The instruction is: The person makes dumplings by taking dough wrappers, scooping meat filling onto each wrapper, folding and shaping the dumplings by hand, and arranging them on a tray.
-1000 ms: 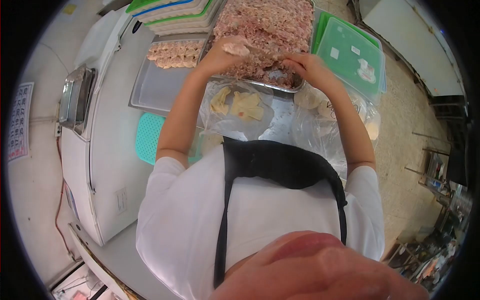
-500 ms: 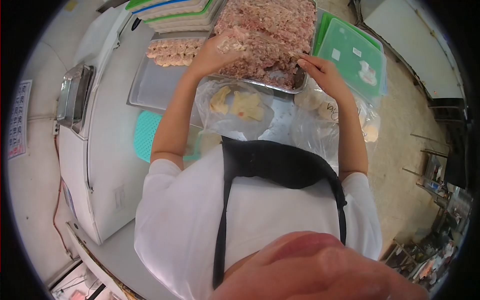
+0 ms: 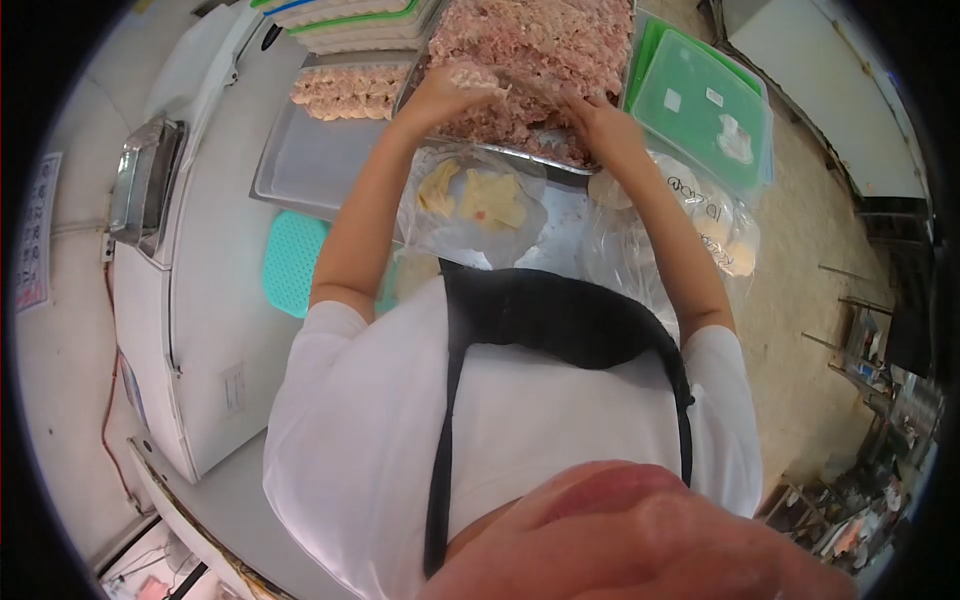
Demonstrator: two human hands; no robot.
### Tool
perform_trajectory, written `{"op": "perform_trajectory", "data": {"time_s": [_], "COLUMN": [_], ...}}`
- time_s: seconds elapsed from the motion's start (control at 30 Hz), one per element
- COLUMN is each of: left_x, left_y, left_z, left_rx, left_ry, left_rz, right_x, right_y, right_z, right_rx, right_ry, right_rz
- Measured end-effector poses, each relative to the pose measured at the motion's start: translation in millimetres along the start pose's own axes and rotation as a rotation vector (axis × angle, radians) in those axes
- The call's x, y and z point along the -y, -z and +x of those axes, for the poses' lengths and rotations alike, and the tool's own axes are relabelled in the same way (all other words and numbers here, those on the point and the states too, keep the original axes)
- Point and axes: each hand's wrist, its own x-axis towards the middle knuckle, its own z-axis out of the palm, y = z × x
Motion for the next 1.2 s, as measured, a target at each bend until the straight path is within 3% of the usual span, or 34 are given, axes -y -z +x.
{"op": "perform_trajectory", "data": {"time_s": [0.07,0.17,0.23,0.37,0.47,0.57,0.6,0.67,0.73,0.77,0.83,0.97,1.07,1.13,1.2], "left_x": [11.4,9.4,-11.2,11.8,-10.9,-24.5,-31.7,-54.4,-45.0,-42.1,-52.3,-48.2,-23.7,-22.3,-27.4], "left_y": [-0.1,15.3,13.6,5.8,-4.9,-4.1,0.3,8.5,7.2,7.0,8.9,15.8,6.7,14.6,19.3], "left_z": [-1.4,-1.9,-7.2,3.7,-2.5,-7.6,-10.4,-27.7,-24.1,-23.0,-23.3,-15.9,-16.6,-11.7,-14.8], "left_rx": [-0.093,-0.091,-0.067,0.121,0.201,0.042,0.004,-0.004,-0.070,-0.104,0.020,0.122,-0.125,0.027,0.108], "left_ry": [-0.049,-0.338,-0.189,0.017,0.042,-0.170,-0.215,-0.221,-0.373,-0.452,-0.420,-0.469,-0.299,-0.215,-0.126], "left_rz": [-0.093,0.075,-0.060,-0.435,-0.596,-0.325,-0.233,-0.064,0.067,0.134,0.111,0.325,0.152,0.030,0.006], "right_x": [-20.0,-28.3,-19.3,23.8,24.3,-19.7,-23.8,-28.6,-11.8,-0.3,18.7,32.2,47.2,71.1,70.3], "right_y": [8.4,25.5,42.5,50.9,27.3,16.5,21.9,36.4,68.4,77.5,86.1,85.3,107.1,104.7,74.8], "right_z": [1.6,-2.5,-2.8,1.4,10.8,9.5,5.1,-5.9,-15.4,-17.5,-18.8,-16.1,-14.6,-21.1,-19.0], "right_rx": [0.148,0.162,-0.015,-0.325,-0.158,0.141,0.124,0.045,0.057,0.061,0.065,0.101,-0.049,-0.190,-0.142], "right_ry": [-0.073,-0.157,-0.083,0.051,0.052,-0.073,-0.124,-0.175,-0.202,-0.125,0.029,0.060,0.038,0.033,0.083], "right_rz": [-0.026,0.217,0.293,0.267,0.185,0.077,0.068,0.426,0.727,0.713,0.679,0.417,0.139,0.069,0.079]}}
